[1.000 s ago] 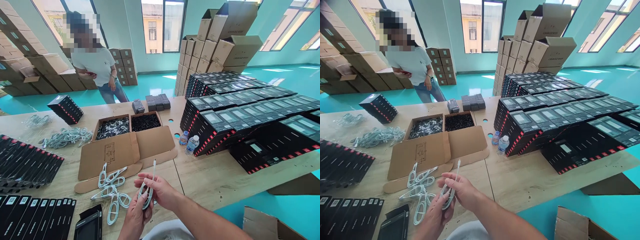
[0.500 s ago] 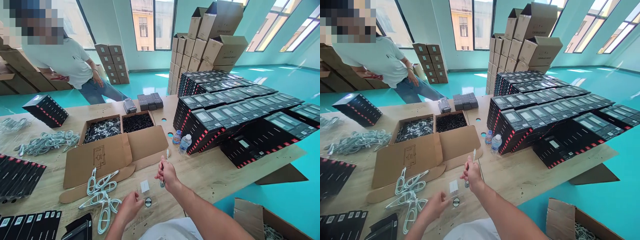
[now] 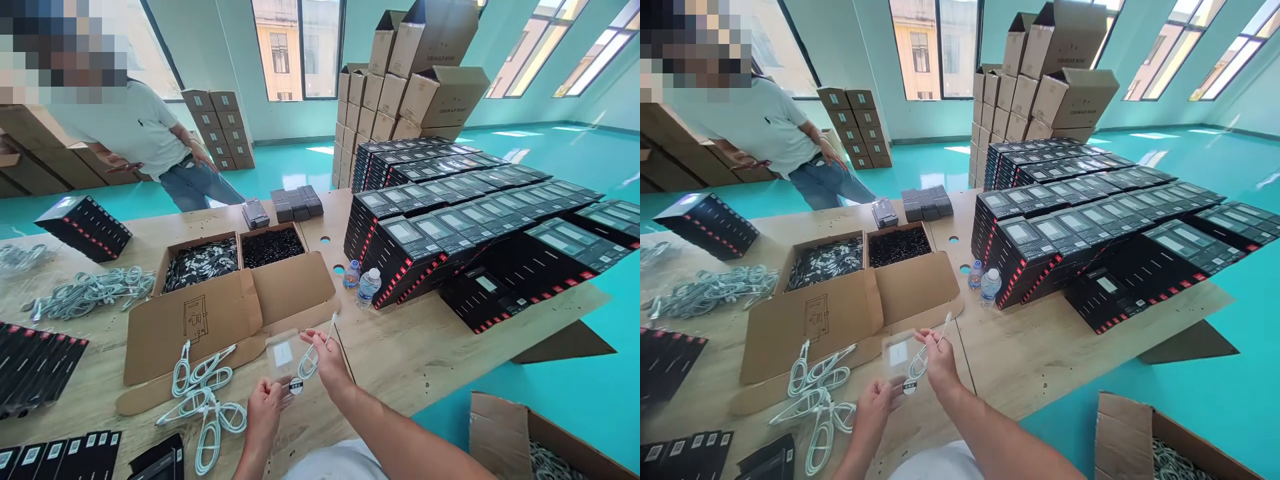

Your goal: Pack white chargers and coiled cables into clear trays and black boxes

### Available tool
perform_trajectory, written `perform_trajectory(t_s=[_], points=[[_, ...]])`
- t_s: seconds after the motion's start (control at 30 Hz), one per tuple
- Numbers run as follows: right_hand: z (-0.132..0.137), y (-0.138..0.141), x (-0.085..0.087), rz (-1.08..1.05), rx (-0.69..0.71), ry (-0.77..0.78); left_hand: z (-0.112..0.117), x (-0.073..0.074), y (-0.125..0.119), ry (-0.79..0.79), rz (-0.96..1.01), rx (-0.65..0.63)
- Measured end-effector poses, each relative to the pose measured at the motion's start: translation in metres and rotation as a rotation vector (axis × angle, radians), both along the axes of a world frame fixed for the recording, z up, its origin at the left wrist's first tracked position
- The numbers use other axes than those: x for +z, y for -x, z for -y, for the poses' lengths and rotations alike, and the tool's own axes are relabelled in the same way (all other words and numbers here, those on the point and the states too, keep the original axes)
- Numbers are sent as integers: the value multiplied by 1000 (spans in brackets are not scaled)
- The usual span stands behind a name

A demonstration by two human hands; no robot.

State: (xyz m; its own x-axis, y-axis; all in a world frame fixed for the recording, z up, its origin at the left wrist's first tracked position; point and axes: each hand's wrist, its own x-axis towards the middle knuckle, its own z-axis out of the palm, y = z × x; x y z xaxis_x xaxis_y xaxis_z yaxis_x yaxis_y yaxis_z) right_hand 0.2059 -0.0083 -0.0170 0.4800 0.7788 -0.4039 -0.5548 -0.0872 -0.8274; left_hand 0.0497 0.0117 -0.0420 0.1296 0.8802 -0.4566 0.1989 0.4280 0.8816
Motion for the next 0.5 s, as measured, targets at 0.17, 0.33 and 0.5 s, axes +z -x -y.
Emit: perform_trajectory(t_s=[0.17, 0.33, 0.5], points=[[1, 19, 11, 523, 78, -122, 11, 45, -20, 14, 332, 179], [15, 17, 20, 991, 355, -193, 12, 75, -17, 161, 618, 284], [32, -4, 21, 563, 658, -313, 8, 89, 0, 64, 549, 158]])
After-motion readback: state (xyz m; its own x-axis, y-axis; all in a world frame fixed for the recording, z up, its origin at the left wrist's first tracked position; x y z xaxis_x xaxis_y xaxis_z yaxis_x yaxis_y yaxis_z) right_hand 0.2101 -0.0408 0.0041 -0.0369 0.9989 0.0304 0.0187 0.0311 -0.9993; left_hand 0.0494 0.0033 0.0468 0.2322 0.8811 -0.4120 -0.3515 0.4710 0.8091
